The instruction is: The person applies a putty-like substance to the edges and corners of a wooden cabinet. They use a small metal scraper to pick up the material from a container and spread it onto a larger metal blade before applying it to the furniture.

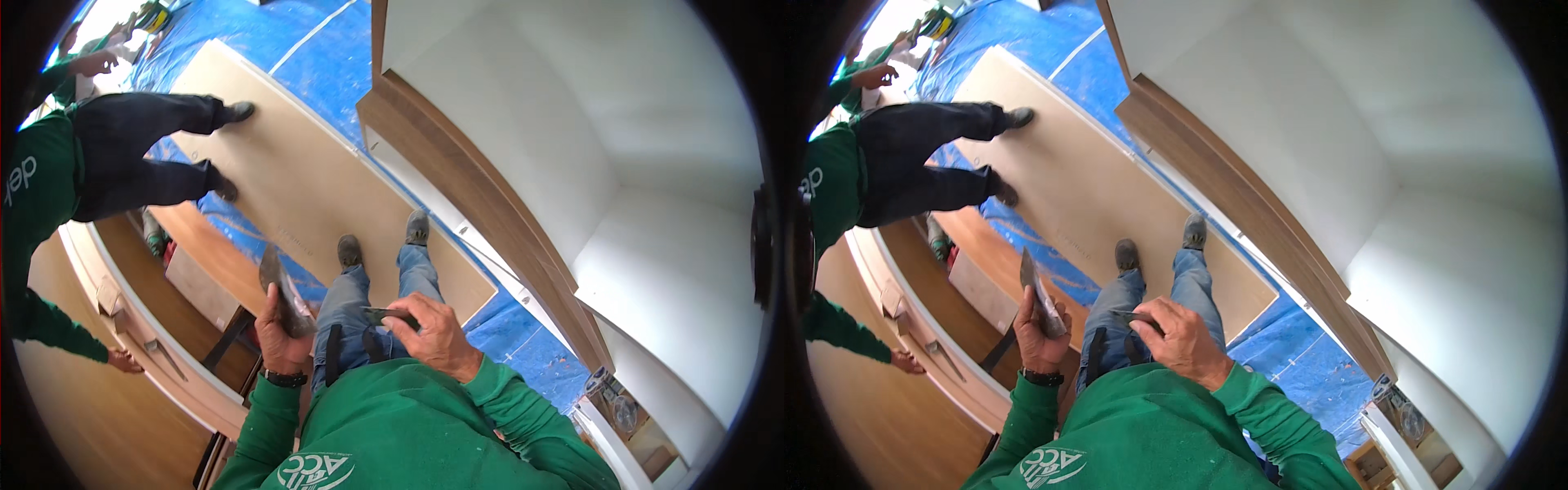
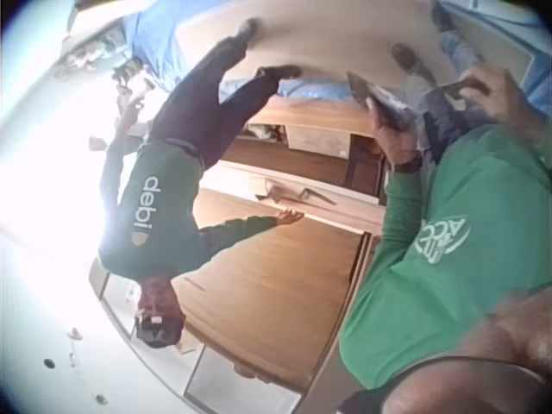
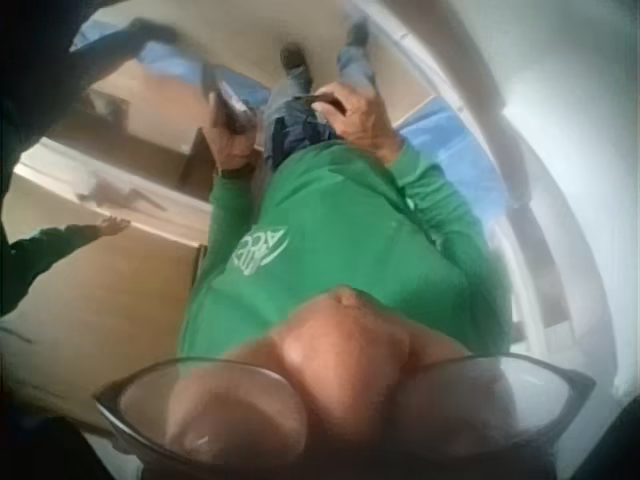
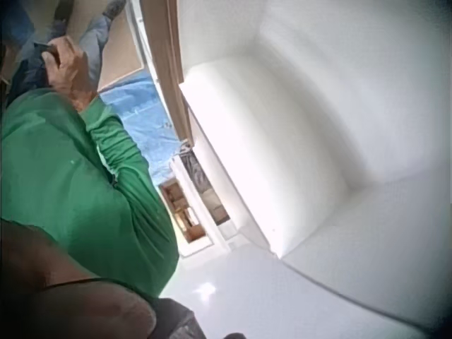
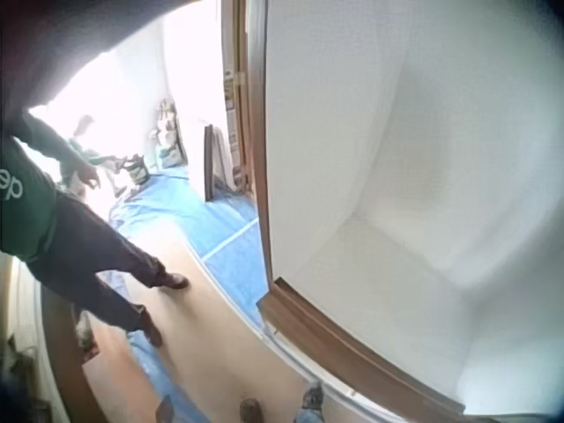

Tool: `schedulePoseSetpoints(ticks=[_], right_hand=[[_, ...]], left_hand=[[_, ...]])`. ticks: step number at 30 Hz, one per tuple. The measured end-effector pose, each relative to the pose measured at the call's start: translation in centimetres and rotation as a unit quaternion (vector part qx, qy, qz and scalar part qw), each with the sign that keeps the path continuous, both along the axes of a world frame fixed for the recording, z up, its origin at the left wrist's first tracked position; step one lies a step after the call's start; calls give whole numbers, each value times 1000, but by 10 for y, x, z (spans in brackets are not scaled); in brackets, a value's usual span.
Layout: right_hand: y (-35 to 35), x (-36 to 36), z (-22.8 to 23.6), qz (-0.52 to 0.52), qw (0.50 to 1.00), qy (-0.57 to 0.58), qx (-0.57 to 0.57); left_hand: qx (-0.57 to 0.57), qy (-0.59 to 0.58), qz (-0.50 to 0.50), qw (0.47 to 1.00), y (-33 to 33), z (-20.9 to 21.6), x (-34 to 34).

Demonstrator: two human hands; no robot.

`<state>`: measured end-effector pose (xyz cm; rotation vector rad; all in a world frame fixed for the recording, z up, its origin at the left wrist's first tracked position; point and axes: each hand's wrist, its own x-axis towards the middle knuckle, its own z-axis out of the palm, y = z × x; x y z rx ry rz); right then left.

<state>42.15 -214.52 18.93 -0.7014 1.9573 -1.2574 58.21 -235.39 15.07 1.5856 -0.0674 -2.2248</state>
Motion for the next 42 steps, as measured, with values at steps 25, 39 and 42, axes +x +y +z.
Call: schedulePoseSetpoints(ticks=[25, 39, 42], right_hand=[[18, 89, 57, -230, 964, 129, -2], [17, 103, 67, -221, 954, 201, 21], [5, 105, 68, -196, 957, 215, 7]], left_hand=[[-79, 240, -164, 954, -76, 36, 3], [-55, 255, -109, 959, -67, 30, 37], [-46, 245, -84, 965, -71, 22, 56]])
